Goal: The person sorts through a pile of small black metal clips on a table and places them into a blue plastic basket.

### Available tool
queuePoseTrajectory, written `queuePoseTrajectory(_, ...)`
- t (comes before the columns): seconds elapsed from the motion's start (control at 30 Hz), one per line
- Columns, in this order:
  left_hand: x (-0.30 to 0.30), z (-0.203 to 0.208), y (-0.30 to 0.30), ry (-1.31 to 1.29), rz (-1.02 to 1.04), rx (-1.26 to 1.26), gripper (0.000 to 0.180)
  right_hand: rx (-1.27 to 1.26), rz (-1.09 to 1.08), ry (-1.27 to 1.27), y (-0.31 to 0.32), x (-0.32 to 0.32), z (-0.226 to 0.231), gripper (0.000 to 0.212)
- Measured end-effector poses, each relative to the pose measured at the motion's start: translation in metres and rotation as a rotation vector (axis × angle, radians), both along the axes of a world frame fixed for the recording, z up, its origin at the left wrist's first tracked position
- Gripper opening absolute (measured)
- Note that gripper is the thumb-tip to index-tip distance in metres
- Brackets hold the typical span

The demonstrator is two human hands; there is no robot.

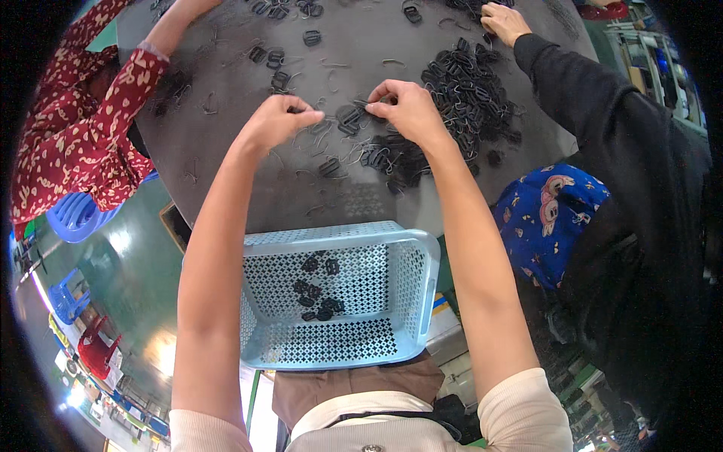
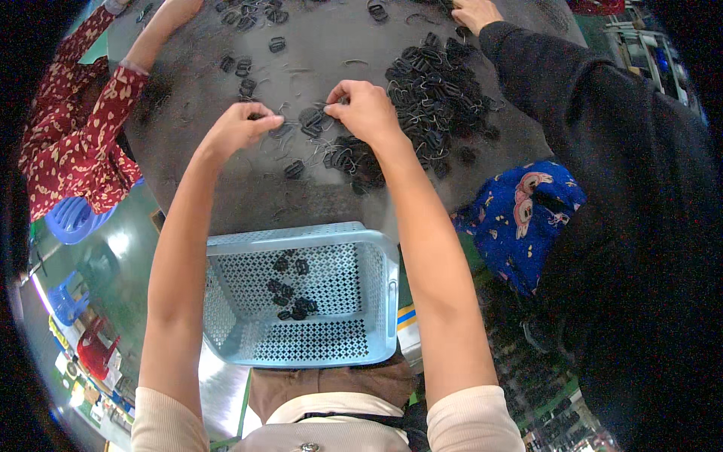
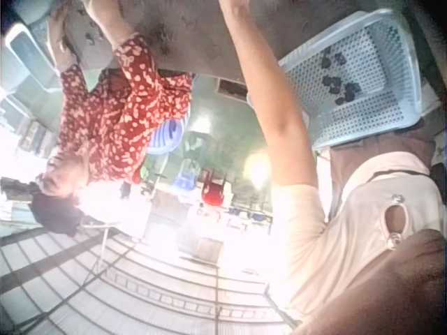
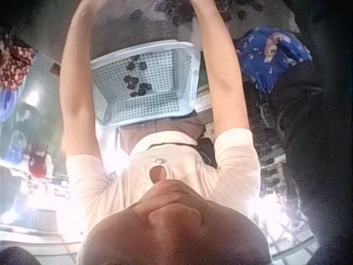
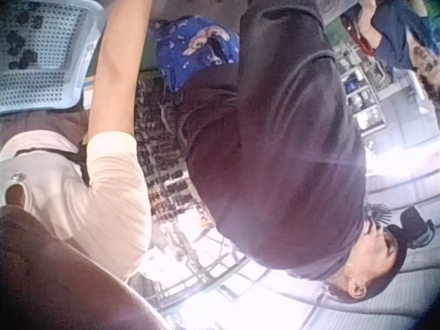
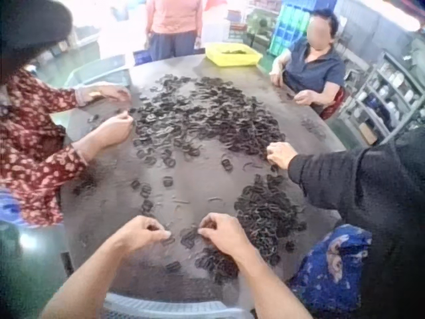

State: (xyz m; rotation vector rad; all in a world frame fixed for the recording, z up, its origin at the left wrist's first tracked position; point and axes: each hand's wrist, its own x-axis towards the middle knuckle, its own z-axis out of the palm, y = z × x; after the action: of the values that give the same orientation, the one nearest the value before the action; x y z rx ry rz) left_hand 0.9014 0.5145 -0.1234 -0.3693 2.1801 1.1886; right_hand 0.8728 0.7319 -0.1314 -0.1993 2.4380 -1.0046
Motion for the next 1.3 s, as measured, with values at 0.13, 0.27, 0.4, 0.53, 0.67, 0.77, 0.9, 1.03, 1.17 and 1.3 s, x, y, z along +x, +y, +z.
queuePoseTrajectory(0.13, 0.016, 0.001, -0.019, -0.159, 0.001, 0.049, 0.029, 0.193, 0.161, 0.131, -0.020, 0.001, -0.004, 0.024)
queuePoseTrajectory(0.27, 0.026, -0.003, -0.026, -0.232, 0.031, 0.122, 0.025, 0.314, 0.327, 0.234, -0.027, 0.002, -0.008, 0.023)
queuePoseTrajectory(0.4, 0.029, 0.002, -0.031, -0.302, 0.073, 0.340, 0.021, 0.307, 0.334, 0.215, -0.022, 0.002, -0.003, 0.021)
queuePoseTrajectory(0.53, 0.028, 0.004, -0.039, -0.264, 0.095, 0.311, 0.018, -0.305, -0.068, -0.235, 0.010, 0.005, 0.023, 0.022)
queuePoseTrajectory(0.67, 0.031, 0.022, -0.034, -0.168, 0.384, 0.887, 0.014, -0.887, -0.387, -0.603, 0.051, 0.017, 0.010, 0.019)
queuePoseTrajectory(0.77, 0.022, 0.027, -0.014, -0.157, 0.441, 0.966, 0.015, -1.014, -0.423, -0.637, 0.048, 0.017, 0.015, 0.018)
queuePoseTrajectory(0.9, 0.001, -0.007, 0.014, 0.024, -0.016, 0.320, 0.017, -0.771, -0.325, -0.561, 0.044, 0.005, 0.004, 0.021)
queuePoseTrajectory(1.03, 0.007, -0.025, 0.037, 0.465, -0.399, -0.265, 0.019, 0.054, 0.110, 0.040, 0.027, 0.002, -0.006, 0.024)
queuePoseTrajectory(1.17, 0.005, -0.021, 0.034, 0.367, -0.365, -0.180, 0.022, 0.341, 0.271, 0.081, 0.015, 0.006, 0.002, 0.020)
queuePoseTrajectory(1.3, 0.007, 0.010, 0.007, 0.070, 0.021, 0.368, 0.020, 0.147, 0.143, 0.008, 0.029, 0.008, 0.005, 0.019)
